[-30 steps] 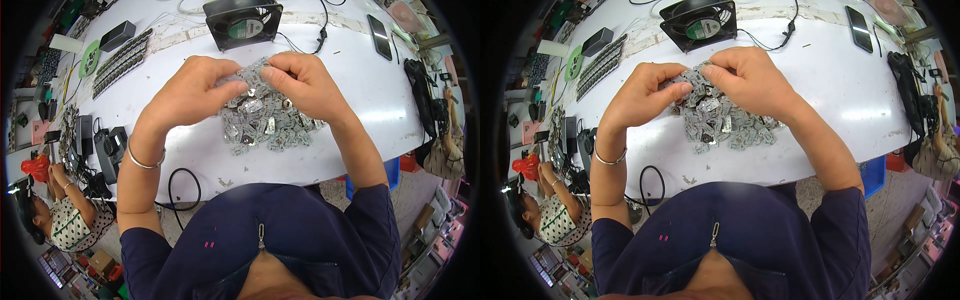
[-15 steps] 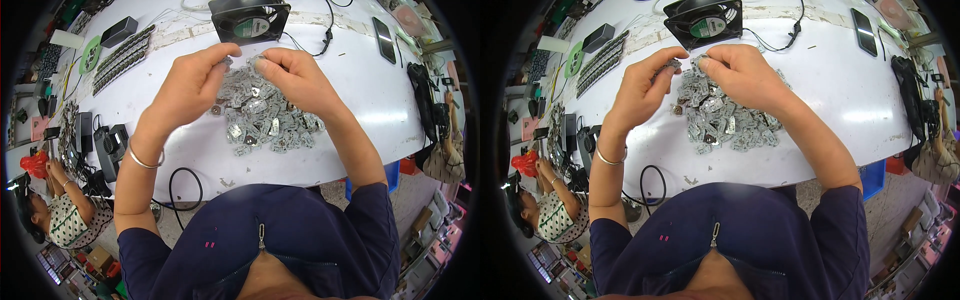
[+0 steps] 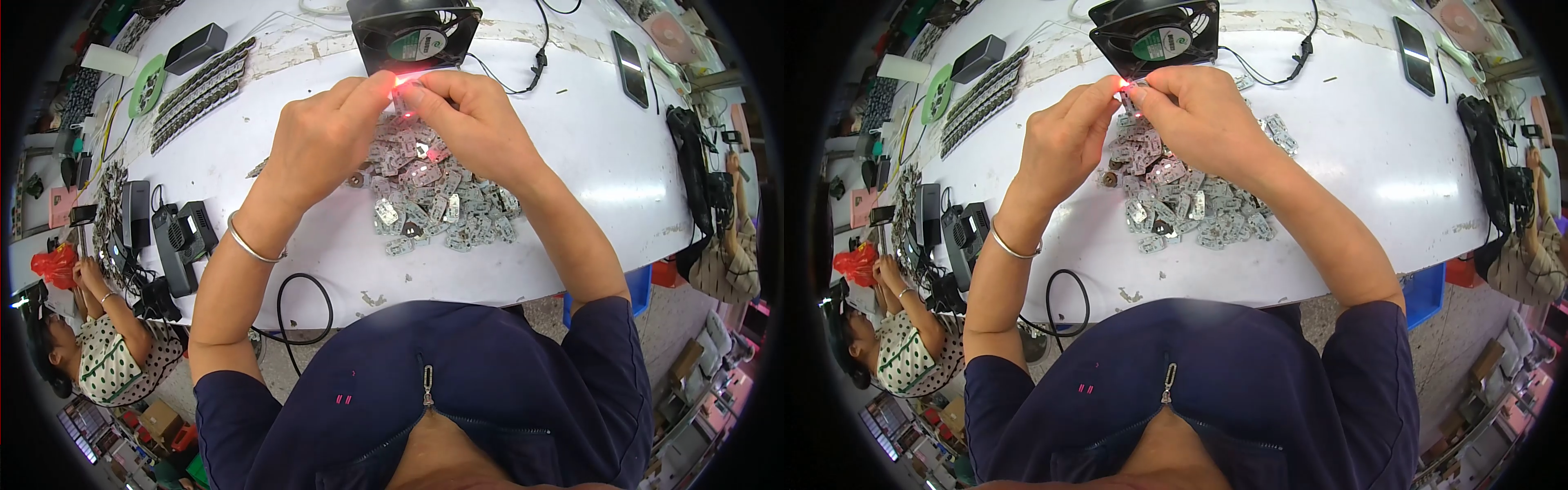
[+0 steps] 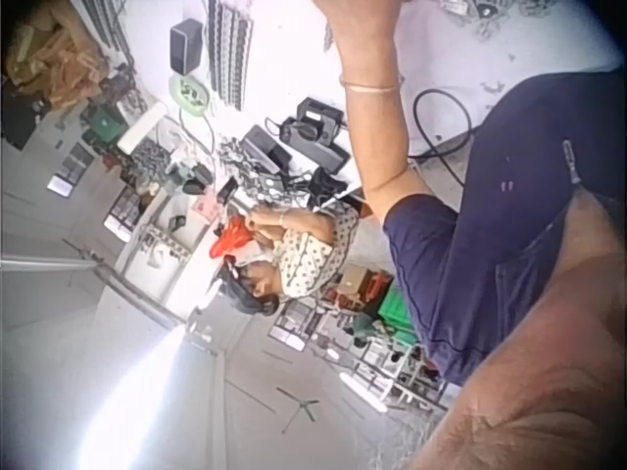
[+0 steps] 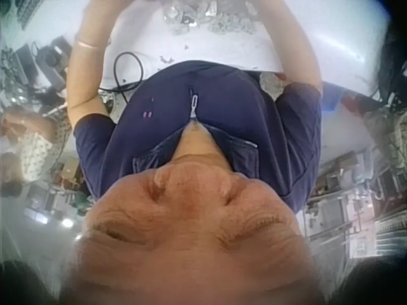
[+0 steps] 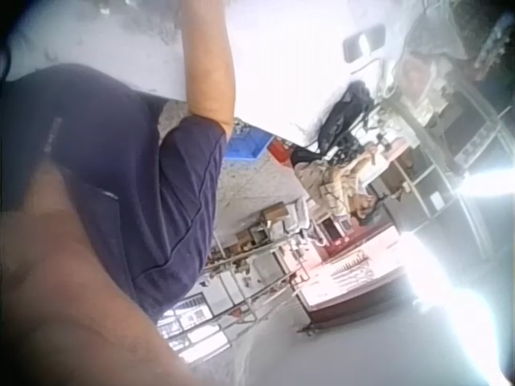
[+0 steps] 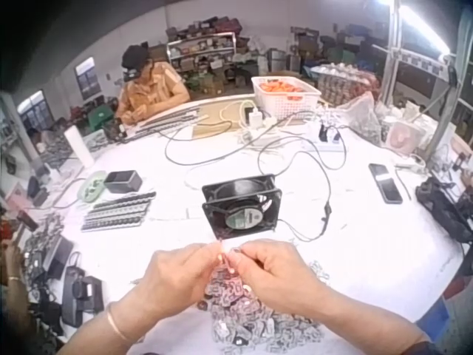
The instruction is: The person sorts and inspects a large pile of small metal components by hand on a workbench.
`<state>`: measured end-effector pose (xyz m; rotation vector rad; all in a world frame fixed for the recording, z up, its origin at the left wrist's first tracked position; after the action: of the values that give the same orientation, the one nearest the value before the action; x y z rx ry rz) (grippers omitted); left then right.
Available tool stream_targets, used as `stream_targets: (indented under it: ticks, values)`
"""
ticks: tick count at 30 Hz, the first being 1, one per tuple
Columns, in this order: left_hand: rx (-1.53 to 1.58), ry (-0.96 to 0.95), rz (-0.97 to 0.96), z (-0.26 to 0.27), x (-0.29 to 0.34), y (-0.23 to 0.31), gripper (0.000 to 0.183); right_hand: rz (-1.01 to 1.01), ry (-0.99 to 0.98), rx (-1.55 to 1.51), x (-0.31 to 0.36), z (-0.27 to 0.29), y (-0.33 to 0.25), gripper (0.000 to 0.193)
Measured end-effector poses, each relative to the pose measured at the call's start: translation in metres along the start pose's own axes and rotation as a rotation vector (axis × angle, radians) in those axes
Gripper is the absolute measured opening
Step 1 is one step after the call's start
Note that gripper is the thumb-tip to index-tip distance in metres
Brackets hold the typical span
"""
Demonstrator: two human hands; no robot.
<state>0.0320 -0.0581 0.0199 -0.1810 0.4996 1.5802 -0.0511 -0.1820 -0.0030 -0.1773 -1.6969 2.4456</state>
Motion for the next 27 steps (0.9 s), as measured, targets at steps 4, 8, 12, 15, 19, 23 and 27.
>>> stream_targets:
  ticks: [4,8,12,15,19,23,27]
  values:
    - [0.065,0.082,0.128,0.003,-0.001,-0.005,0.027,0.092,0.139,-0.005,-0.007,0.002,0.001,0.035]
    - [0.106,0.15,0.109,0.003,0.0,-0.004,0.026,-0.066,0.095,-0.139,-0.009,0.002,0.003,0.034]
    - [0.084,0.105,0.122,0.001,-0.001,0.0,0.027,-0.044,0.119,-0.214,-0.008,0.001,0.008,0.033]
    - [0.091,0.075,0.103,0.0,-0.001,0.004,0.026,-0.061,0.114,-0.186,-0.003,0.001,0.012,0.031]
    - [0.329,-0.084,0.183,0.001,-0.006,0.01,0.024,-0.07,-0.021,0.022,0.015,0.005,0.01,0.028]
    - [0.3,-0.356,0.053,-0.019,-0.007,0.027,0.039,0.084,0.071,0.197,0.047,0.014,0.007,0.023]
    - [0.437,-0.332,0.107,-0.015,-0.011,0.028,0.057,0.12,0.09,0.135,0.054,0.019,-0.004,0.018]
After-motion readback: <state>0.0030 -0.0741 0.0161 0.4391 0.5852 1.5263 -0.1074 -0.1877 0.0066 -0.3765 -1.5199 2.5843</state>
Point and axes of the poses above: each hand's wrist, its own x-axis away from the middle knuckle, its own z-axis out of the back of the hand, y = z × x, the point moved 6 cm from there along -x, towards the middle knuckle, and after that the axes turned 13 degrees about -y, right-handed, at the moved point
